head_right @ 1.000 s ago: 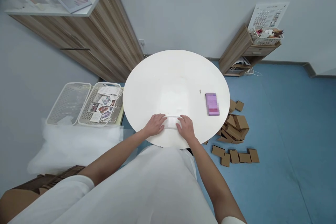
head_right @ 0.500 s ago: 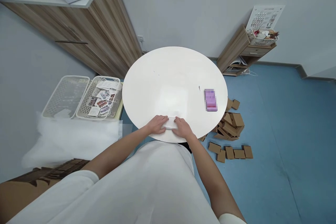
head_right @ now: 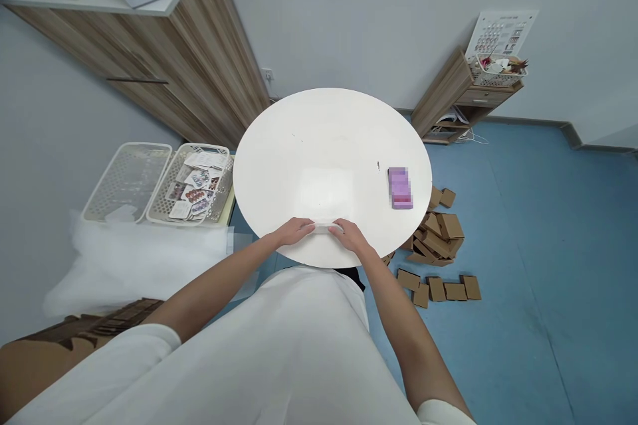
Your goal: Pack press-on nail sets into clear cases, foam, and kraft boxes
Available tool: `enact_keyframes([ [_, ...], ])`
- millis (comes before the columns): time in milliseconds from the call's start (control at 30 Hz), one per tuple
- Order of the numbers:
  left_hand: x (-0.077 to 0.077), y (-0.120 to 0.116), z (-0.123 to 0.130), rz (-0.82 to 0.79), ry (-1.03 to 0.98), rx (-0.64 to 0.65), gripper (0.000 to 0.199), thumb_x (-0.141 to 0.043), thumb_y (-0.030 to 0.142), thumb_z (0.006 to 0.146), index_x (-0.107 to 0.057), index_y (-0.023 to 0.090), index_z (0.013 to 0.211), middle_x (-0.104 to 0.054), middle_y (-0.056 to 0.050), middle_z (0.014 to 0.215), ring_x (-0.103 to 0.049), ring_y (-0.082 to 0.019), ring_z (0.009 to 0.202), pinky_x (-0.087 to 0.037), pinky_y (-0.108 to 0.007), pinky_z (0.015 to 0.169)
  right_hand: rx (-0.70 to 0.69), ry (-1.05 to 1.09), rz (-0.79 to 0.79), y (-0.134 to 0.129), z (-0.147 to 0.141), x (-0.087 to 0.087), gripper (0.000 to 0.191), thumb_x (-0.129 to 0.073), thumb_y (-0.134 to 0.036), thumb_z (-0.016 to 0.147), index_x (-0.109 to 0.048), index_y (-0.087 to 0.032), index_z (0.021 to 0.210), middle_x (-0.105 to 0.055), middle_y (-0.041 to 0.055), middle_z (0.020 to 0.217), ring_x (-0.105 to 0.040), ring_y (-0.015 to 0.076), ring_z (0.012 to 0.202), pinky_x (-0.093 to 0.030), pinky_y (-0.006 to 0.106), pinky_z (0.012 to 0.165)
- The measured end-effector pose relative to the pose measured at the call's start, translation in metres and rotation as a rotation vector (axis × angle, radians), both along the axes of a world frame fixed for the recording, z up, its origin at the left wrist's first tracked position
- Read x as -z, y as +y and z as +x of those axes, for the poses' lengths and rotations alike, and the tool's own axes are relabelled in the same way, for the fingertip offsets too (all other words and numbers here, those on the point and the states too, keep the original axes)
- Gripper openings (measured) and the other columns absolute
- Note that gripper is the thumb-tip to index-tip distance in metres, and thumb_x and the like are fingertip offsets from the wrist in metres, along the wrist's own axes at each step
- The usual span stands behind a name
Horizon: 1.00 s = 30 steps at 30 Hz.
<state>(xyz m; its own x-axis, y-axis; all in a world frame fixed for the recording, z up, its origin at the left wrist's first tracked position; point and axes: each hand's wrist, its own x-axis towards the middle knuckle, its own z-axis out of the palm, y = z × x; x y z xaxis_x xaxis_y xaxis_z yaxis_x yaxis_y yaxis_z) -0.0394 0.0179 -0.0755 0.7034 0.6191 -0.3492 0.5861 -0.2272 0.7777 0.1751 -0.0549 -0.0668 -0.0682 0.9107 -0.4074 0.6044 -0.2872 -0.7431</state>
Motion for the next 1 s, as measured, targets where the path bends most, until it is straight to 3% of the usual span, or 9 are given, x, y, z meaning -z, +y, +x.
enact_keyframes([
  [133, 0.008, 0.007, -0.01, -0.069, -0.063, -0.135, 0.039, -0.05, 0.05, 0.072, -0.06, 0.022, 0.097, -0.062, -0.003, 0.098, -0.056, -0.019, 0.086, -0.041, -0.027, 0.07, 0.117, 0.053, -0.019, 0.004, 0.001, 0.007, 0.039, -0.045, -0.051, 0.077, -0.053, -0.025, 0.105, -0.058, 0.0039, 0.108, -0.053, 0.0182, 0.093, -0.041, 0.03, 0.076],
  [267, 0.021, 0.01, -0.016, -0.045, -0.016, -0.275, 0.031, -0.047, 0.046, 0.074, -0.057, 0.018, 0.066, -0.054, -0.001, 0.063, -0.048, -0.014, 0.058, -0.036, -0.025, 0.054, 0.174, 0.085, -0.03, 0.009, 0.007, 0.015, 0.037, -0.047, -0.051, 0.075, -0.055, -0.025, 0.099, -0.06, 0.003, 0.104, -0.054, 0.018, 0.088, -0.041, 0.03, 0.075],
  [367, 0.028, 0.012, -0.017, -0.036, 0.026, -0.371, 0.03, -0.046, 0.042, 0.073, -0.046, 0.018, 0.055, -0.043, 0.002, 0.053, -0.04, -0.011, 0.051, -0.031, -0.024, 0.05, 0.237, 0.063, -0.016, 0.014, 0.013, 0.022, 0.031, -0.049, -0.047, 0.073, -0.056, -0.024, 0.094, -0.061, 0.0021, 0.094, -0.055, 0.0176, 0.084, -0.042, 0.03, 0.071],
  [533, 0.032, 0.015, -0.015, -0.016, 0.144, -0.437, 0.025, -0.049, 0.034, 0.071, -0.041, 0.019, 0.053, -0.041, 0.003, 0.052, -0.039, -0.011, 0.051, -0.029, -0.024, 0.05, 0.426, -0.062, -0.014, 0.016, 0.02, 0.035, 0.022, -0.048, -0.035, 0.07, -0.055, -0.02, 0.084, -0.059, 0.0017, 0.079, -0.052, 0.0161, 0.07, -0.041, 0.028, 0.063],
  [633, 0.033, 0.016, -0.014, -0.022, 0.174, -0.454, 0.021, -0.05, 0.032, 0.071, -0.045, 0.019, 0.056, -0.046, 0.002, 0.053, -0.044, -0.012, 0.053, -0.031, -0.024, 0.051, 0.492, -0.109, -0.011, 0.014, 0.021, 0.04, 0.022, -0.048, -0.033, 0.068, -0.054, -0.019, 0.084, -0.058, 0.003, 0.079, -0.052, 0.0168, 0.071, -0.041, 0.029, 0.065],
  [833, 0.03, 0.017, -0.02, -0.057, 0.221, -0.488, 0.014, -0.054, 0.033, 0.07, -0.054, 0.019, 0.069, -0.058, -0.001, 0.065, -0.054, -0.015, 0.064, -0.039, -0.025, 0.057, 0.573, -0.136, 0.04, 0.001, 0.018, 0.041, 0.044, -0.047, -0.031, 0.07, -0.044, -0.019, 0.113, -0.056, 0.0057, 0.091, -0.054, 0.0187, 0.08, -0.043, 0.032, 0.073],
  [933, 0.024, 0.013, -0.022, 0.039, 0.222, -0.554, 0.021, -0.053, 0.037, 0.073, -0.055, 0.018, 0.082, -0.06, -0.004, 0.078, -0.056, -0.017, 0.072, -0.043, -0.028, 0.062, 0.561, -0.271, 0.192, -0.005, 0.015, 0.036, 0.052, -0.042, -0.028, 0.075, -0.032, -0.017, 0.125, -0.051, 0.0116, 0.108, -0.048, 0.0238, 0.098, -0.04, 0.039, 0.084],
  [1000, 0.019, 0.01, -0.018, 0.214, 0.171, -0.517, 0.031, -0.053, 0.043, 0.073, -0.053, 0.018, 0.092, -0.059, -0.007, 0.09, -0.056, -0.02, 0.084, -0.043, -0.032, 0.071, 0.437, -0.365, 0.298, -0.007, 0.011, 0.033, 0.051, -0.04, -0.026, 0.078, -0.032, -0.017, 0.127, -0.045, 0.014, 0.118, -0.038, 0.0271, 0.112, -0.033, 0.044, 0.092],
])
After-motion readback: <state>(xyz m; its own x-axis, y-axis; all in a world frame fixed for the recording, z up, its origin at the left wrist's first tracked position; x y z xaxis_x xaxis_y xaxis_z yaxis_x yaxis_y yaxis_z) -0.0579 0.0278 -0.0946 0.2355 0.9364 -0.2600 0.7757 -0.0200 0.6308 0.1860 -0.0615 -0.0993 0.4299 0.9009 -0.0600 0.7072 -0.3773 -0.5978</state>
